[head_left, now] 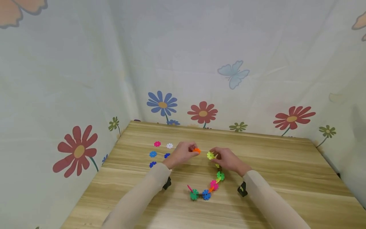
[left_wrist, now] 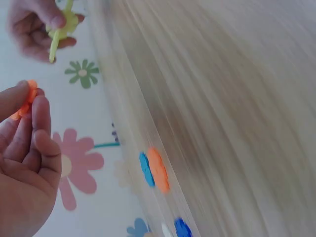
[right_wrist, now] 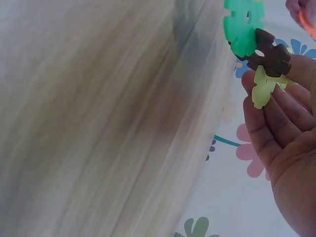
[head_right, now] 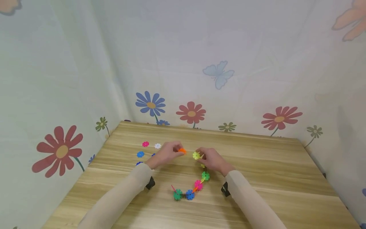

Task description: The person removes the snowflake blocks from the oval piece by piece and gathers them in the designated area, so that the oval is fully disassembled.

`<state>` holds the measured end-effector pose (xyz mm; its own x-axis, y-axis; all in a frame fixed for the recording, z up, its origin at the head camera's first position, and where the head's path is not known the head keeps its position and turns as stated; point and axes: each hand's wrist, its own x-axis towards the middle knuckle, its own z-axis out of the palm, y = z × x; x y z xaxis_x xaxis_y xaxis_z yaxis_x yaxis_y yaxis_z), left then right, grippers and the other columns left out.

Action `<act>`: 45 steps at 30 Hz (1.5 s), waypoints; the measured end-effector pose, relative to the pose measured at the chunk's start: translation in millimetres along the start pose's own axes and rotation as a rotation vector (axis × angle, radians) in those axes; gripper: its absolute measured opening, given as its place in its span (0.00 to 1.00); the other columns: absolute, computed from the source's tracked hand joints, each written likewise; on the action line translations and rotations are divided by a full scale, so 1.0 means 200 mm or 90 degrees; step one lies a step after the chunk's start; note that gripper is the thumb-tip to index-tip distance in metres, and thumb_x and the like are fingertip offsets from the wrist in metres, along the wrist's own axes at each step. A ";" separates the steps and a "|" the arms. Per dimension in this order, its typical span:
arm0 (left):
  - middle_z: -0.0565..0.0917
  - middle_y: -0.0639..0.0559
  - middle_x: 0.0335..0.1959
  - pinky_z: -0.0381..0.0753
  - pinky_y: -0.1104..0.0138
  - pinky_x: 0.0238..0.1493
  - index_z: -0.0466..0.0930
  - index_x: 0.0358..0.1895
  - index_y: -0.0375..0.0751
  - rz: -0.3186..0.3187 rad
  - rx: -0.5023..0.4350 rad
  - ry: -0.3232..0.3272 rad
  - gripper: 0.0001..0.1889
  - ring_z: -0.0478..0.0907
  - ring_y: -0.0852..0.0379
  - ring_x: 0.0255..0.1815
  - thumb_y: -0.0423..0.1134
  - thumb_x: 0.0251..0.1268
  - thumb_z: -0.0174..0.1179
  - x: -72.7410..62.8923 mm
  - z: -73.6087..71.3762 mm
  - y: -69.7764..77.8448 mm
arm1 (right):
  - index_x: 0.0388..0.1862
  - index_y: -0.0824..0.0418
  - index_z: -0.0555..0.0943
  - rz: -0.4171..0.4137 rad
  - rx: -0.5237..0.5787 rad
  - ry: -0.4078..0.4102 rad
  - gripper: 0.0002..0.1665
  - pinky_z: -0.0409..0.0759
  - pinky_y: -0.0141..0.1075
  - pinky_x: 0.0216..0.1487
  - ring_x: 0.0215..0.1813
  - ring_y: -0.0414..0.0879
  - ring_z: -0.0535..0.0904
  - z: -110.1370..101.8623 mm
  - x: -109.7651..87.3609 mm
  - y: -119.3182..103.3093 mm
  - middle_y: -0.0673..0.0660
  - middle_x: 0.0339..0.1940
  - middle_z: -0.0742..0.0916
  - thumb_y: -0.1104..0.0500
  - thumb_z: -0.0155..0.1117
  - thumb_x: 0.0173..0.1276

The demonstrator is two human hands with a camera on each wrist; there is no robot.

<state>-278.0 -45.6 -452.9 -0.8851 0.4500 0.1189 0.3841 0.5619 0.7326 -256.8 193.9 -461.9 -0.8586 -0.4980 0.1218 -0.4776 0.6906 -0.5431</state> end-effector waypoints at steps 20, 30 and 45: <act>0.78 0.51 0.39 0.78 0.64 0.44 0.79 0.48 0.40 -0.030 0.041 -0.097 0.15 0.75 0.55 0.39 0.29 0.56 0.67 -0.18 -0.20 -0.21 | 0.55 0.62 0.76 0.017 0.018 -0.005 0.20 0.78 0.33 0.35 0.34 0.39 0.79 -0.02 -0.04 0.02 0.54 0.41 0.83 0.59 0.65 0.65; 0.78 0.52 0.36 0.77 0.65 0.39 0.79 0.44 0.39 -0.028 0.042 -0.142 0.15 0.74 0.56 0.34 0.26 0.52 0.67 -0.25 -0.24 -0.27 | 0.55 0.63 0.76 0.012 0.020 -0.007 0.20 0.78 0.32 0.34 0.33 0.39 0.79 -0.02 -0.04 0.04 0.55 0.41 0.83 0.60 0.65 0.64; 0.78 0.54 0.33 0.75 0.65 0.38 0.80 0.42 0.42 -0.010 0.105 -0.178 0.15 0.73 0.59 0.33 0.29 0.50 0.71 -0.29 -0.24 -0.32 | 0.55 0.63 0.76 -0.003 0.016 -0.016 0.20 0.77 0.32 0.34 0.33 0.41 0.79 -0.03 -0.04 0.03 0.56 0.41 0.83 0.61 0.65 0.65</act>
<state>-264.6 -140.5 -474.5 -0.7938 0.6005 -0.0963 0.4285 0.6646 0.6121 -254.2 205.3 -461.6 -0.8510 -0.5148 0.1037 -0.4770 0.6750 -0.5629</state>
